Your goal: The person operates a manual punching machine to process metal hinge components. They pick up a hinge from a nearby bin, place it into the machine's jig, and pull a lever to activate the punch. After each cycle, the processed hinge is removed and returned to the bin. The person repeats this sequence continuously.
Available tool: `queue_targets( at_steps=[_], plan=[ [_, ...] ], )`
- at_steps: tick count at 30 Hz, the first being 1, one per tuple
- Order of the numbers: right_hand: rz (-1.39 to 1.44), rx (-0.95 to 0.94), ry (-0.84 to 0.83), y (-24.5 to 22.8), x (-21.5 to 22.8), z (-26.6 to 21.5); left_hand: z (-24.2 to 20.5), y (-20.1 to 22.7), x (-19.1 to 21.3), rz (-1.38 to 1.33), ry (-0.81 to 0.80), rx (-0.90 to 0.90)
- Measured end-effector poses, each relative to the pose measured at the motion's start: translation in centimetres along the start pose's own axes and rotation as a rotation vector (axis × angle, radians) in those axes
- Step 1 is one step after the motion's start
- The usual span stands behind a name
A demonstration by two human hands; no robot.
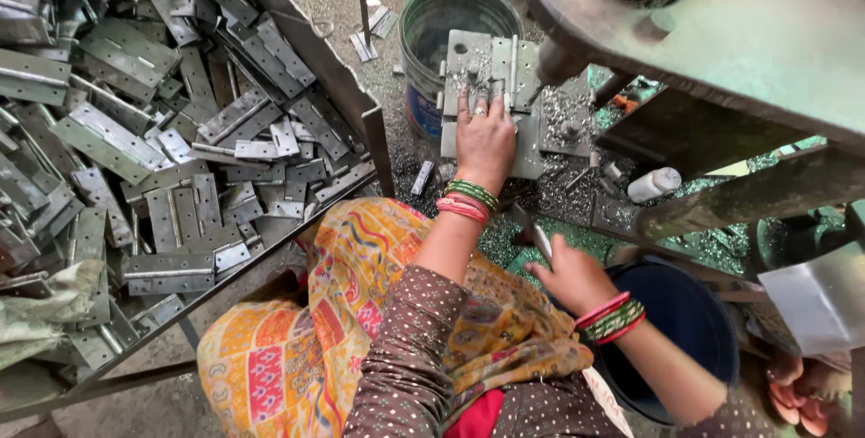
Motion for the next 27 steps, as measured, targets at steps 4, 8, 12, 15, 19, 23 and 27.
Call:
queue_targets(
  at_steps=[4, 8, 12, 15, 19, 23, 27],
  plan=[
    [0.115, -0.079, 0.119, 0.3, -3.6, -1.2, 0.9, -0.2, -0.9, 0.046, -0.023, -0.022],
    [0.155, -0.052, 0.101, 0.8, -5.8, -1.8, 0.2, 0.1, -0.5, 0.085, 0.067, -0.033],
    [0.009, -0.047, 0.012, -0.2, -2.3, -0.5, 0.6, -0.1, 1.2, 0.041, 0.148, -0.048],
    [-0.030, -0.030, -0.050, -0.6, 0.5, 0.5, -0.2, 0.0, -0.5, 0.015, -0.079, -0.045],
    [0.000, -0.049, -0.015, -0.3, -0.7, 0.2, 0.1, 0.2, 0.4, 0.029, 0.000, -0.047],
    [0.172, -0.066, 0.131, 0.1, -6.4, -1.5, 0.5, 0.0, 0.4, 0.022, -0.035, -0.037],
    [0.245, -0.037, 0.117, 0.2, -8.7, -1.9, 0.2, 0.1, 0.3, 0.040, -0.011, -0.055]
  ],
)
Point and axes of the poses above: each hand's wrist, its own z-axis towards the middle knuckle, its own x-axis out of the back of the hand, y = z × x, the point moved 8 cm from there along z, towards the middle knuckle, and after that the axes turned 3 degrees about -z, right-handed, at the moved point
